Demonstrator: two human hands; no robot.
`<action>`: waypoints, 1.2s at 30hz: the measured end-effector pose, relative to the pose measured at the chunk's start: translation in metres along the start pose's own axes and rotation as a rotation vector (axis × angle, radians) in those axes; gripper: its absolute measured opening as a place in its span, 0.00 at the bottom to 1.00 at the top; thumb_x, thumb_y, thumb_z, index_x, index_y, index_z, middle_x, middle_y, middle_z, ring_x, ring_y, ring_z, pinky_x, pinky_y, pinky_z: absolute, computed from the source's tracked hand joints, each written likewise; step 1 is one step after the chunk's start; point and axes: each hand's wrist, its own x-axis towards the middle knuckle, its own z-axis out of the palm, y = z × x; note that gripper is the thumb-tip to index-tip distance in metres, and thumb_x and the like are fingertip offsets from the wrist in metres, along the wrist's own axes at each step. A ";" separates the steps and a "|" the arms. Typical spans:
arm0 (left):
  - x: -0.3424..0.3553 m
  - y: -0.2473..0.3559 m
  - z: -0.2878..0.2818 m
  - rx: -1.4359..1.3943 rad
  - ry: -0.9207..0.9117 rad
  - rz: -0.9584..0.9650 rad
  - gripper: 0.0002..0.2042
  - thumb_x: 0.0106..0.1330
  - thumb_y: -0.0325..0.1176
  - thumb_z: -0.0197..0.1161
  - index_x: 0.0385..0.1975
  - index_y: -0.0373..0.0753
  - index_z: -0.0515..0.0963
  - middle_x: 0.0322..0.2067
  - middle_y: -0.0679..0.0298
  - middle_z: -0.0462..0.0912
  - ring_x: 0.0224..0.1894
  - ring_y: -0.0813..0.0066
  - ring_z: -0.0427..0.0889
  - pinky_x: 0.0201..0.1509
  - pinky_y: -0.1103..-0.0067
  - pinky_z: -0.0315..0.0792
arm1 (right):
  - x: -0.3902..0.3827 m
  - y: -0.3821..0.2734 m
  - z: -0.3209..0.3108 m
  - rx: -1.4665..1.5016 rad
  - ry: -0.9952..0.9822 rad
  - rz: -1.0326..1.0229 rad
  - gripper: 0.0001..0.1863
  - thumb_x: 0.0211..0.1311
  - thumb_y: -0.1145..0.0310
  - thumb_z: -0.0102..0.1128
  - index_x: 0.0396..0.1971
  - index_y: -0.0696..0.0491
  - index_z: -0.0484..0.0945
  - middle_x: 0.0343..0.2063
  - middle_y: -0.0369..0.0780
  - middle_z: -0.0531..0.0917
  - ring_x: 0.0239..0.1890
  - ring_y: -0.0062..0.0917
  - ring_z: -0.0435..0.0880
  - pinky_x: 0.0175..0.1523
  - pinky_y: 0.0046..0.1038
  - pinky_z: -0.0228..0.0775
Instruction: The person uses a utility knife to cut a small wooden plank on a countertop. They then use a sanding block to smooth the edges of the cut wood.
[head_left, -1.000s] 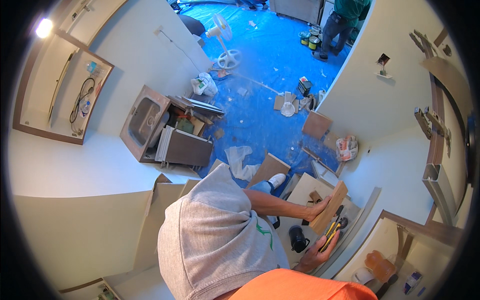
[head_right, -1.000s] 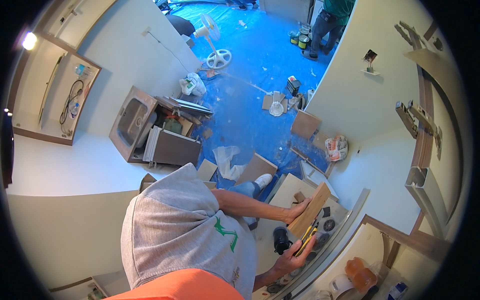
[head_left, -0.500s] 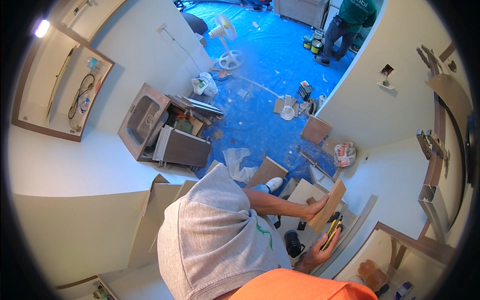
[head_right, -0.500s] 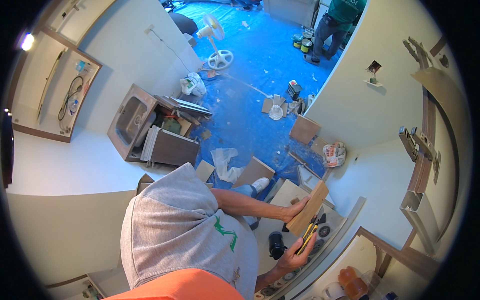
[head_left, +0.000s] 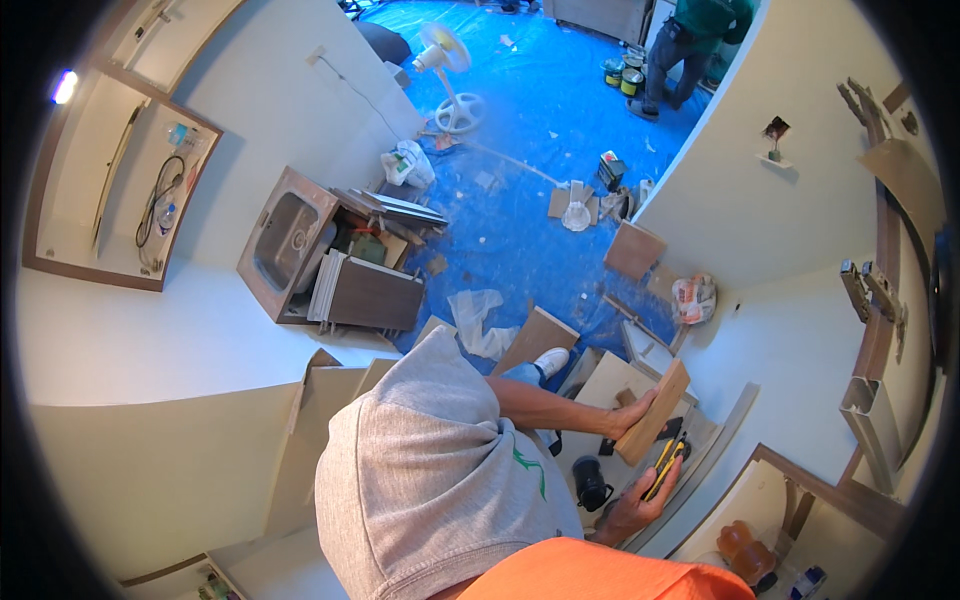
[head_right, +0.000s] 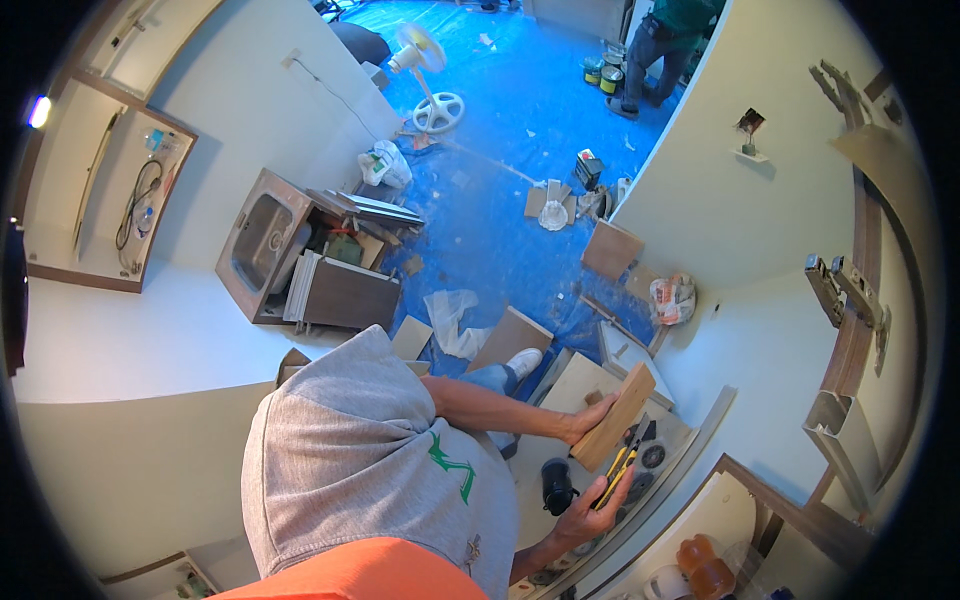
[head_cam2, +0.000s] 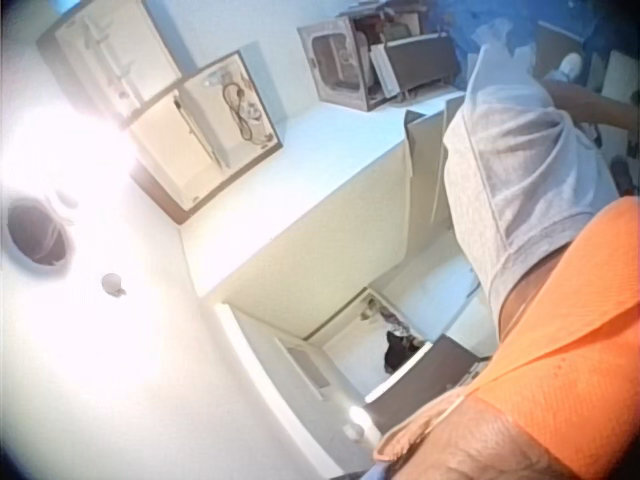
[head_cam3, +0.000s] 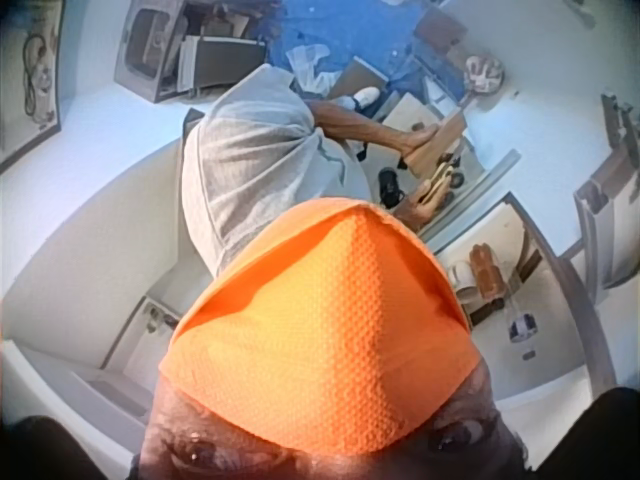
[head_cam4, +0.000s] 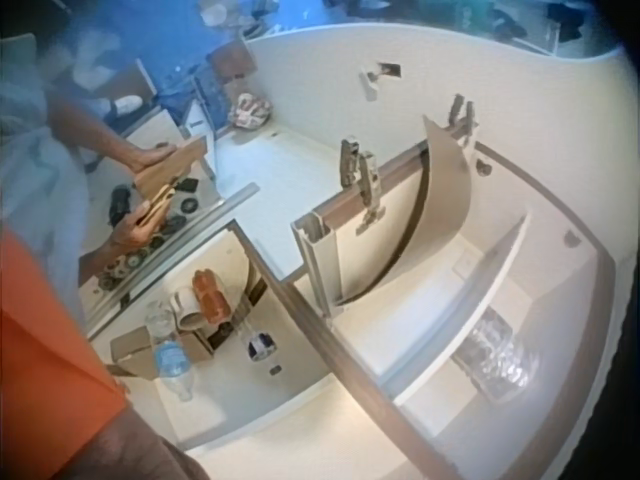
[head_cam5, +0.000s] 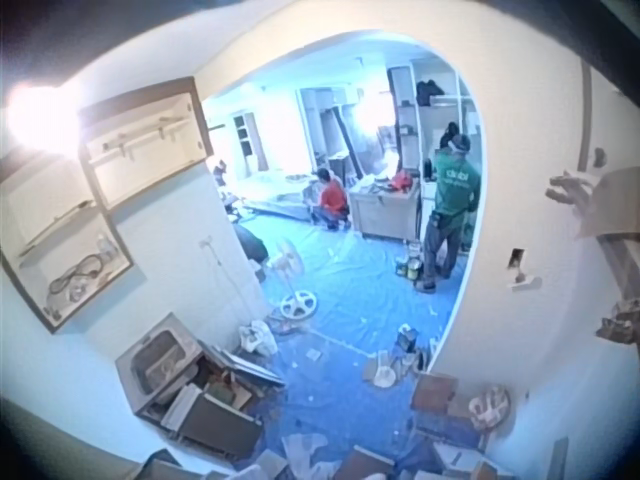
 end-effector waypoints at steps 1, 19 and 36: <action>-0.003 -0.001 0.001 0.045 0.036 0.004 0.40 0.70 0.75 0.35 0.52 0.43 0.75 0.39 0.62 0.84 0.40 0.70 0.83 0.48 0.70 0.77 | -0.001 -0.003 0.000 0.013 0.021 -0.028 0.25 0.75 0.66 0.53 0.67 0.60 0.70 0.62 0.52 0.77 0.63 0.40 0.79 0.64 0.35 0.70; -0.072 0.011 -0.087 0.147 0.281 0.024 0.41 0.69 0.76 0.37 0.57 0.42 0.76 0.42 0.61 0.85 0.39 0.72 0.82 0.45 0.69 0.77 | -0.034 0.009 0.045 0.087 -0.024 -0.061 0.25 0.75 0.67 0.55 0.67 0.61 0.70 0.60 0.53 0.79 0.60 0.41 0.81 0.61 0.35 0.74; -0.189 0.014 -0.180 -0.270 0.286 0.121 0.43 0.67 0.77 0.41 0.55 0.39 0.76 0.40 0.57 0.86 0.40 0.61 0.86 0.46 0.61 0.81 | -0.097 0.017 0.057 0.133 -0.137 0.060 0.22 0.73 0.71 0.57 0.64 0.60 0.73 0.60 0.50 0.80 0.59 0.38 0.82 0.61 0.33 0.73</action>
